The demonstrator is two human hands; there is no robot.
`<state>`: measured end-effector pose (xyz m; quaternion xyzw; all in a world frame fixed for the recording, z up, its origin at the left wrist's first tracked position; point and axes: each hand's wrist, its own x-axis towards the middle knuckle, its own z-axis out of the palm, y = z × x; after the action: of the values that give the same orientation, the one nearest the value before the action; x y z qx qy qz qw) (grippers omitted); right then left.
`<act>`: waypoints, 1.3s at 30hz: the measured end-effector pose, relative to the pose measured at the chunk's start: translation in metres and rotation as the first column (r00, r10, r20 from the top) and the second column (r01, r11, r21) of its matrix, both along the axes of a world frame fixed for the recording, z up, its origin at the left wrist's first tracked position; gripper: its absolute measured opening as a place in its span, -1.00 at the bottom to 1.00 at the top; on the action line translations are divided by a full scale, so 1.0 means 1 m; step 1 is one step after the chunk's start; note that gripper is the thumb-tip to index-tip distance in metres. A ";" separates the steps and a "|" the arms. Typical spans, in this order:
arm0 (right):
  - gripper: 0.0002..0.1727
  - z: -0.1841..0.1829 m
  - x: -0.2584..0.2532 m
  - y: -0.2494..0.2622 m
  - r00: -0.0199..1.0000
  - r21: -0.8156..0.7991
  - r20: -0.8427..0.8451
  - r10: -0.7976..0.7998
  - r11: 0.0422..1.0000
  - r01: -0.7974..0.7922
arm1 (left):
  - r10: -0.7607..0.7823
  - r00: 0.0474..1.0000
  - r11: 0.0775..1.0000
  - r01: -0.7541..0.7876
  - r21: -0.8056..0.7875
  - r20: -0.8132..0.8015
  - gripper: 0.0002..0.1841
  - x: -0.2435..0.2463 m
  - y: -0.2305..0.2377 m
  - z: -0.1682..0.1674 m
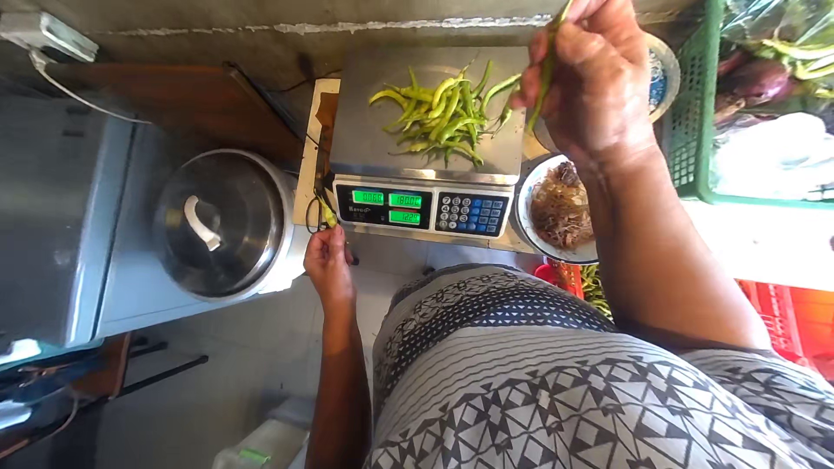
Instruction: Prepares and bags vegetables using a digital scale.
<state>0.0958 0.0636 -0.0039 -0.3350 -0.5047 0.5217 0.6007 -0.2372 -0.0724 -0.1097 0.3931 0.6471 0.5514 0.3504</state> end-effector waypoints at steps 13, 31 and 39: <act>-0.46 -0.040 -0.021 -0.001 0.413 0.082 0.910 -0.028 0.990 -0.114 | -0.013 0.999 1.000 0.013 0.005 0.040 -0.84 0.009 0.004 -0.003; -0.72 -0.064 -0.038 0.021 0.237 0.198 0.958 -0.158 0.968 -0.155 | -0.027 0.999 1.000 0.027 0.005 0.038 -0.83 0.009 0.004 -0.008; -0.75 -0.043 -0.018 0.033 0.439 0.150 0.893 -0.093 0.984 -0.097 | -0.012 0.999 1.000 0.012 -0.010 0.036 -0.83 0.009 0.003 -0.006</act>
<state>0.0781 0.0963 -0.0472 -0.5041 -0.7912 0.2181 0.2690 -0.2280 -0.0690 -0.1158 0.3851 0.6411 0.5529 0.3673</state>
